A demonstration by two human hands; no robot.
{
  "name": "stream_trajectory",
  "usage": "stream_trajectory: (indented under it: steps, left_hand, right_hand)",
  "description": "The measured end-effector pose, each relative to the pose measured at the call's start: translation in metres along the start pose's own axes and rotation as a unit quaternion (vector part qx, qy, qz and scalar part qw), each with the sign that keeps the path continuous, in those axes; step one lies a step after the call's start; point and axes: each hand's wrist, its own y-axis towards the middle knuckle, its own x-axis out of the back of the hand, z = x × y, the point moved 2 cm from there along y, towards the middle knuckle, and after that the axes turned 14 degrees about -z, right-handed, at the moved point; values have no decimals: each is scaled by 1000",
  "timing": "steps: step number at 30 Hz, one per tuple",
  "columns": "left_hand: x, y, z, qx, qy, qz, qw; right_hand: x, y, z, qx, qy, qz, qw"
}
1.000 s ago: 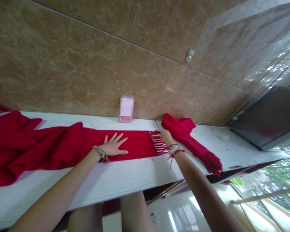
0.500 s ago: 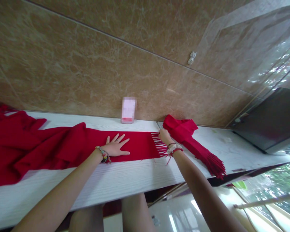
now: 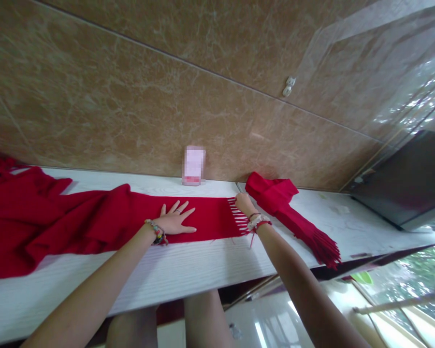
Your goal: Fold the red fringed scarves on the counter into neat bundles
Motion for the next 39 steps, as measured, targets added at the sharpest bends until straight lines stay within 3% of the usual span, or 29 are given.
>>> stream_trajectory:
  steps: [5,8,13,17,21,25,30,35,39]
  left_hand:
    - [0,0,0,1,-2,1,1000]
    - [-1,1,0,0,0,1,1000]
    - [0,0,0,2,-1,2,1000]
    - [1,-1,-1,6,-6,1,1000]
    - [1,0,-1,6,-11,4,1000]
    - [0,0,-1,1,-7,7,1000]
    - [2,0,3,22,-15,-22,999]
    - [4,1,14,134,22,-76,988]
    - [1,3,18,141,33,-76,987]
  right_hand:
    - [17,3,-19,-29,-23,43,998]
    - [20,9,-1,-6,-7,40,999]
    - [7,14,32,12,24,53,998]
    - [4,11,9,-14,12,54,998]
    - [19,9,-11,-18,6,23,1000]
    - [32,3,25,34,47,-32,998]
    - [20,-22,88,131,127,-58,981]
    - [0,-40,87,151,133,-41,979]
    - [-5,-40,77,162,115,-48,979]
